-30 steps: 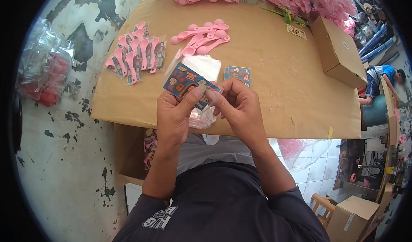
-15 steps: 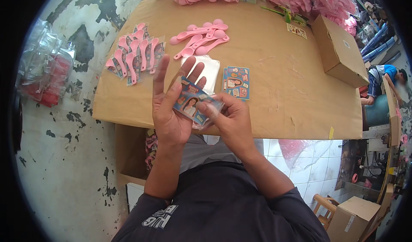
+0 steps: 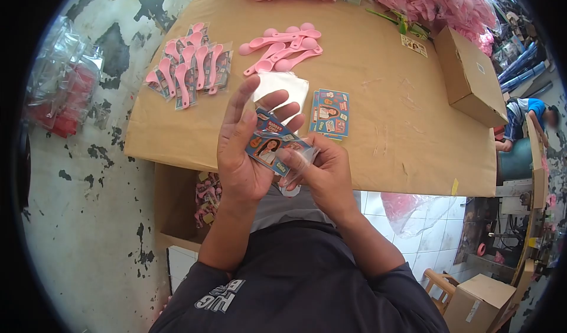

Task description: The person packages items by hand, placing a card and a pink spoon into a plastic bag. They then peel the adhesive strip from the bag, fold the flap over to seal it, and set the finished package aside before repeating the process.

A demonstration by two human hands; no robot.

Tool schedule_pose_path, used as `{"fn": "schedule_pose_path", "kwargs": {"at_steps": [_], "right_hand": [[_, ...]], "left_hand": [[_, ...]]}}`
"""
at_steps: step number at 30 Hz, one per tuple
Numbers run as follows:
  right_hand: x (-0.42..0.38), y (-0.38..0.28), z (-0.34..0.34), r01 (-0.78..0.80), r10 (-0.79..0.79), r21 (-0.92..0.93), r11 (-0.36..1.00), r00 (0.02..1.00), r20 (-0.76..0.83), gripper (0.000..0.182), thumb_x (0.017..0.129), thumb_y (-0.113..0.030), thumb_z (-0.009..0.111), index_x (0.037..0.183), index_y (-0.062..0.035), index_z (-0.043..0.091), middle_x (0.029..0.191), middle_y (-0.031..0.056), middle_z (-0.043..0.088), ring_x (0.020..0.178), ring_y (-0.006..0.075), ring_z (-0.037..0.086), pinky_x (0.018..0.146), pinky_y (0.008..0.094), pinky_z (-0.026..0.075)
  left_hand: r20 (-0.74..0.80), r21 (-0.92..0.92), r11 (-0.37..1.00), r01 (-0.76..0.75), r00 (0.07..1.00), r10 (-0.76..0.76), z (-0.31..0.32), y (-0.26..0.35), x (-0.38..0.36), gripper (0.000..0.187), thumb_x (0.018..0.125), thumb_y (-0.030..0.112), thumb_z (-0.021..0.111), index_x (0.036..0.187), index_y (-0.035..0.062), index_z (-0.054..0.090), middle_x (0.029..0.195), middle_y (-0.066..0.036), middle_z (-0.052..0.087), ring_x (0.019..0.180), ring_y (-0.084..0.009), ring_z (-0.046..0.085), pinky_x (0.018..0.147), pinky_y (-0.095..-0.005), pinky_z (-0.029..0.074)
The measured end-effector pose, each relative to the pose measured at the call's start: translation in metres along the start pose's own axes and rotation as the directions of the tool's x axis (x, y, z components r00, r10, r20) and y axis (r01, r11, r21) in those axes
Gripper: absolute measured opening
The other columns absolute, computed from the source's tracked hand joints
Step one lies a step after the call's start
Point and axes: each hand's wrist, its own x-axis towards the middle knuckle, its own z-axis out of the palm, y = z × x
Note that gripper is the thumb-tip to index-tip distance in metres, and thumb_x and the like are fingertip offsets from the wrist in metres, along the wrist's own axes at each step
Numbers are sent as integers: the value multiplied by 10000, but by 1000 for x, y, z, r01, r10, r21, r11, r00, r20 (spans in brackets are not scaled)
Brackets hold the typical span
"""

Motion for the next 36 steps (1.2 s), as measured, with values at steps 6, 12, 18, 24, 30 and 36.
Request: {"fn": "schedule_pose_path", "kwargs": {"at_steps": [6,12,18,24,30,36], "right_hand": [[1,-2,12,62,-62,-43,997,998,9,267,911,-162,783,1086,12,680,772,42,708,545,92,656,462,219,513],[12,7,20,164,-176,-189,968,983,-45,321,889,-168,808,1118,6,664,885,35,714,728,68,677,560,202,517],[9,5,17,228,-225,-101,968,973,40,399,898,-74,777,1220,-9,551,1173,84,651,1032,111,651,775,233,550],[8,0,10,111,-111,8,994,993,37,353,901,-62,771,1149,-27,523,1152,85,650,1037,117,651,858,277,544],[12,2,14,198,-199,-43,979,980,-17,332,905,-57,763,1126,-40,517,1096,75,657,1027,121,652,848,274,545],[12,2,19,240,-248,-103,965,966,-67,357,905,-56,763,1142,-45,496,1072,66,644,1017,128,650,846,281,548]], "left_hand": [[74,71,997,32,997,-37,2,8,-8,436,1073,161,475,1455,-31,393,1253,-240,628,1145,-320,674,965,-458,597],[-4,135,988,68,998,-68,7,7,-13,381,1085,160,450,1404,-48,443,1176,-208,661,1080,-309,702,916,-415,619],[65,65,998,-2,998,-2,0,14,-9,367,1088,152,437,1396,-48,445,1138,-200,673,1071,-307,705,906,-423,621],[62,37,999,16,998,-18,9,4,-12,371,1087,153,441,1391,-60,453,1126,-196,673,1067,-298,706,887,-412,628],[13,133,988,75,997,-77,13,-4,-15,377,1089,149,447,1399,-65,448,1132,-187,669,1063,-287,707,894,-392,625],[-11,117,990,84,997,-83,17,-9,-17,382,1093,160,446,1413,-47,448,1128,-175,668,1062,-267,706,899,-384,623]]}}
